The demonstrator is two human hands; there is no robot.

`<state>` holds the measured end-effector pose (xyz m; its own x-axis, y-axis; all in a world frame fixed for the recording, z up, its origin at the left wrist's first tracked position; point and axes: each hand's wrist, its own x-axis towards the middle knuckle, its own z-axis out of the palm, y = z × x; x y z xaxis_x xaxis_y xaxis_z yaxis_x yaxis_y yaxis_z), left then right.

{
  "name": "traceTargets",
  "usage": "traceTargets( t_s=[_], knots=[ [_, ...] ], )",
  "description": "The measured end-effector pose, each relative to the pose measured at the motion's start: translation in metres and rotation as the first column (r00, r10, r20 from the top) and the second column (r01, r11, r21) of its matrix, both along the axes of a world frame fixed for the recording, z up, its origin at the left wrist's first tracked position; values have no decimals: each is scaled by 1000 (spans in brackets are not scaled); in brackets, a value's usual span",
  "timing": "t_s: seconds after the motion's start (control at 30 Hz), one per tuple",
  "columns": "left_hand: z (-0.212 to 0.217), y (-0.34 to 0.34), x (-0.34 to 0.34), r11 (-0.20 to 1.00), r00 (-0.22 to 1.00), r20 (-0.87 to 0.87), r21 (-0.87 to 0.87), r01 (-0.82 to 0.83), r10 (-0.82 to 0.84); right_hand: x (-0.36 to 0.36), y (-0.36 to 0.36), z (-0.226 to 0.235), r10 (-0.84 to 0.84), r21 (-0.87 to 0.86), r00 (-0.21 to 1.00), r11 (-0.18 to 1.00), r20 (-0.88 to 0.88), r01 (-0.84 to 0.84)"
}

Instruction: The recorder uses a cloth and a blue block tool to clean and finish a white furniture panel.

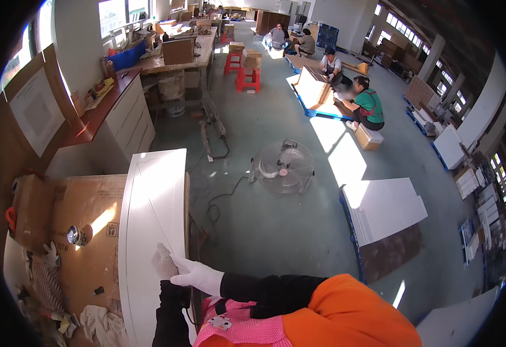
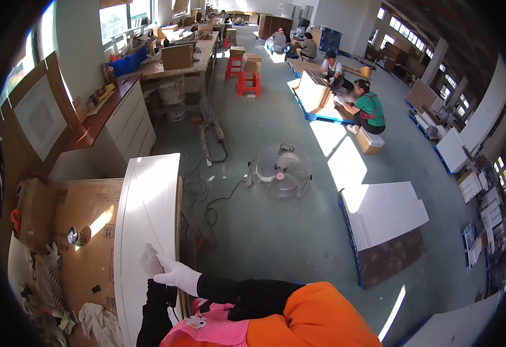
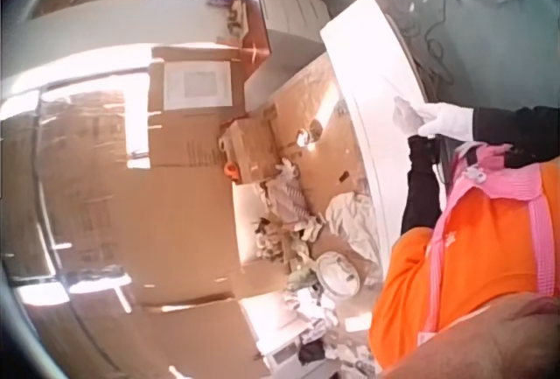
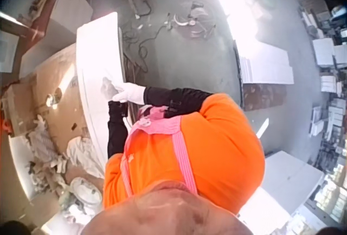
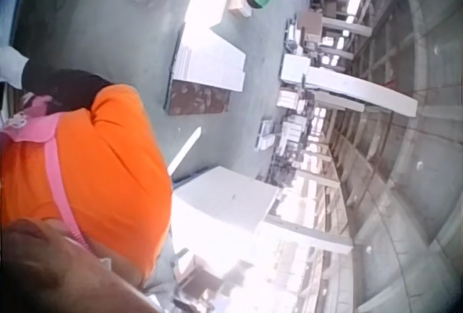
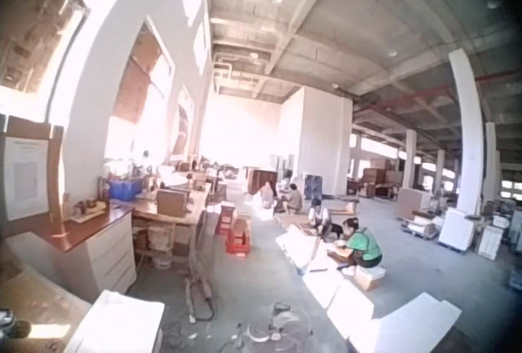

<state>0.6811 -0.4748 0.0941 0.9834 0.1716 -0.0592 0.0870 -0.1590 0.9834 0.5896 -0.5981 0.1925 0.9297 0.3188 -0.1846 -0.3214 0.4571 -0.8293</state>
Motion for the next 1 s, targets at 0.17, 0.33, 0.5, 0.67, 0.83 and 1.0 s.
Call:
traceTargets(
  t_s=[0.17, 0.33, 0.5, 0.67, 0.83, 1.0],
  knots=[
    [16, -4, -5, 1000, 1000, 0, 10, 14, -14, -9, 4, 10, -49, 16, 989, 999, -136, 52],
    [26, -7, -28, 982, 993, -46, -159, 98, -107, 10, 8, -34, -352, -111, 878, 936, -323, 335],
    [42, 9, -20, 963, 984, -144, -259, 67, -107, 37, 45, -63, -225, -249, 900, 959, -374, 136],
    [45, 53, 9, 952, 985, -156, -286, -112, 69, 67, 70, -44, 27, -95, 915, 993, -402, -70],
    [47, 65, 66, 884, 948, -121, -342, -318, 294, 95, 69, -17, 163, -81, 965, 980, -206, -182],
    [14, 83, 110, 870, 881, -29, -145, -471, 472, 92, -22, -26, 352, -16, 923, 933, -157, -359]
  ],
)
